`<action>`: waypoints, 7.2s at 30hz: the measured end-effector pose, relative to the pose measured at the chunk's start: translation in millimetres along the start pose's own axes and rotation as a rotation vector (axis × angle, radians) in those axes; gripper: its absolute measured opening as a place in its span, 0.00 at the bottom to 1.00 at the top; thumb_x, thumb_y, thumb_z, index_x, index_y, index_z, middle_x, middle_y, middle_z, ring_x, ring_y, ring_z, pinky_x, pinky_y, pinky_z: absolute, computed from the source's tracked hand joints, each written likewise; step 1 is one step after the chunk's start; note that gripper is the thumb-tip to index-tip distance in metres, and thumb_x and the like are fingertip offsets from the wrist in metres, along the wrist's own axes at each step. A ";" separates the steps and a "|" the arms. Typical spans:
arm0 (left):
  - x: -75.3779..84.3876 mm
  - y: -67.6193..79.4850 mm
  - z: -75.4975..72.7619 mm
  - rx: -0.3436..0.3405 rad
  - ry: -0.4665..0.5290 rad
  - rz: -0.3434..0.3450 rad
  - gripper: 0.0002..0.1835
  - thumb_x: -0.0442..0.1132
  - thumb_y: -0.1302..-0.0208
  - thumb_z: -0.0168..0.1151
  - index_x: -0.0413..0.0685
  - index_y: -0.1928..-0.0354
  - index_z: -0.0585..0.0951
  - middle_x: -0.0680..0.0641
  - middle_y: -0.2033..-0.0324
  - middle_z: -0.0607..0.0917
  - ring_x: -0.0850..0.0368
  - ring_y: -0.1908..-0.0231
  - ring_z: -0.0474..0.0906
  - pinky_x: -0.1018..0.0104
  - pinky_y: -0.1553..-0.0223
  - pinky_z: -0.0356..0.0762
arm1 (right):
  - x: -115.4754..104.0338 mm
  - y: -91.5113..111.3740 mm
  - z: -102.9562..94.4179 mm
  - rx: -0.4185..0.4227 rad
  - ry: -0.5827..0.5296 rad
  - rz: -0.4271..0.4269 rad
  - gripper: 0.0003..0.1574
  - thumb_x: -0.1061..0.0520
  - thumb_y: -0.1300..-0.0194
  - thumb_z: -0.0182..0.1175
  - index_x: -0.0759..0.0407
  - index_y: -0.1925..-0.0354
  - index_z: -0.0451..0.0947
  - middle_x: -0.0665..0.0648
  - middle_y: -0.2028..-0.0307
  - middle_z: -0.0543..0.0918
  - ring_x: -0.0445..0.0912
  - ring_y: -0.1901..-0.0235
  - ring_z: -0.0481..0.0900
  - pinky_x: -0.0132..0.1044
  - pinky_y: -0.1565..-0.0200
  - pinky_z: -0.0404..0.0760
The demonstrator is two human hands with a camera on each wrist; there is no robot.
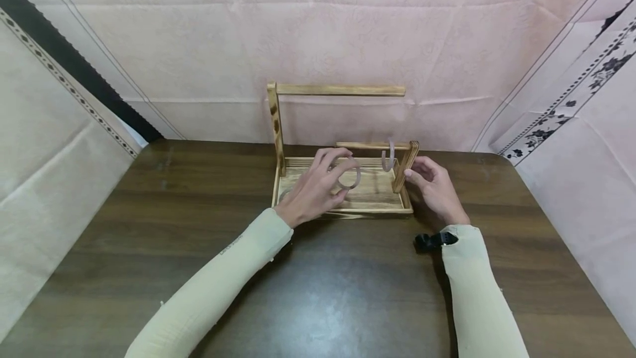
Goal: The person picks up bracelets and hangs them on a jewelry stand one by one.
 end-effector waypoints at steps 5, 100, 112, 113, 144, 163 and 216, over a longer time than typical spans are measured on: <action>0.0 2.3 -0.2 0.011 -0.010 -0.030 0.31 0.35 0.43 0.73 0.55 0.37 0.75 0.44 0.34 0.72 0.45 0.35 0.66 0.56 0.48 0.84 | -1.0 0.2 -0.5 0.003 0.028 0.009 0.23 0.54 0.24 0.58 0.65 0.38 0.73 0.64 0.46 0.81 0.34 0.52 0.82 0.24 0.48 0.82; -1.3 -24.4 1.2 0.090 0.059 -0.103 0.32 0.33 0.43 0.71 0.51 0.36 0.73 0.44 0.33 0.68 0.42 0.37 0.67 0.60 0.51 0.84 | 2.3 -1.1 1.3 0.009 0.008 -0.001 0.22 0.54 0.24 0.58 0.66 0.40 0.73 0.53 0.51 0.82 0.33 0.53 0.81 0.23 0.49 0.81; 2.9 -28.1 3.7 0.084 0.066 -0.115 0.32 0.33 0.42 0.71 0.52 0.36 0.72 0.44 0.32 0.68 0.46 0.35 0.65 0.59 0.45 0.83 | 2.1 -1.4 1.8 0.014 0.002 -0.001 0.21 0.55 0.24 0.59 0.65 0.40 0.74 0.52 0.50 0.83 0.34 0.52 0.82 0.30 0.46 0.83; 3.2 -28.5 4.0 0.081 0.067 -0.119 0.32 0.33 0.42 0.71 0.52 0.36 0.73 0.44 0.32 0.68 0.46 0.35 0.65 0.59 0.45 0.83 | 2.1 -1.4 1.8 0.014 0.002 -0.002 0.21 0.55 0.24 0.59 0.65 0.40 0.74 0.53 0.50 0.82 0.33 0.52 0.82 0.29 0.46 0.83; 8.7 -38.3 12.1 0.065 0.076 -0.123 0.32 0.32 0.43 0.70 0.51 0.36 0.72 0.43 0.32 0.68 0.47 0.34 0.65 0.62 0.46 0.83 | -1.2 0.8 2.8 0.007 -0.006 0.012 0.22 0.56 0.24 0.58 0.65 0.37 0.73 0.61 0.46 0.81 0.33 0.52 0.81 0.28 0.46 0.83; 13.4 -46.1 19.3 0.040 0.052 -0.141 0.32 0.32 0.42 0.70 0.50 0.36 0.71 0.44 0.30 0.67 0.46 0.32 0.65 0.63 0.48 0.85 | 1.7 -1.2 2.2 0.002 -0.004 0.000 0.22 0.56 0.24 0.57 0.66 0.38 0.73 0.62 0.46 0.81 0.34 0.52 0.82 0.29 0.47 0.84; 16.1 -37.9 11.5 -0.006 -0.194 -0.220 0.44 0.46 0.51 0.78 0.55 0.31 0.68 0.47 0.25 0.64 0.46 0.28 0.61 0.56 0.45 0.83 | -0.3 -1.6 1.4 0.005 0.021 0.003 0.23 0.55 0.24 0.58 0.66 0.38 0.73 0.60 0.46 0.81 0.32 0.52 0.81 0.24 0.49 0.82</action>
Point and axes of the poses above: each hand's wrist, its own y-axis away from the middle knuckle, its own z-axis out of the palm, x = y × z, the point moved 1 cm from there along -y, towards the middle knuckle
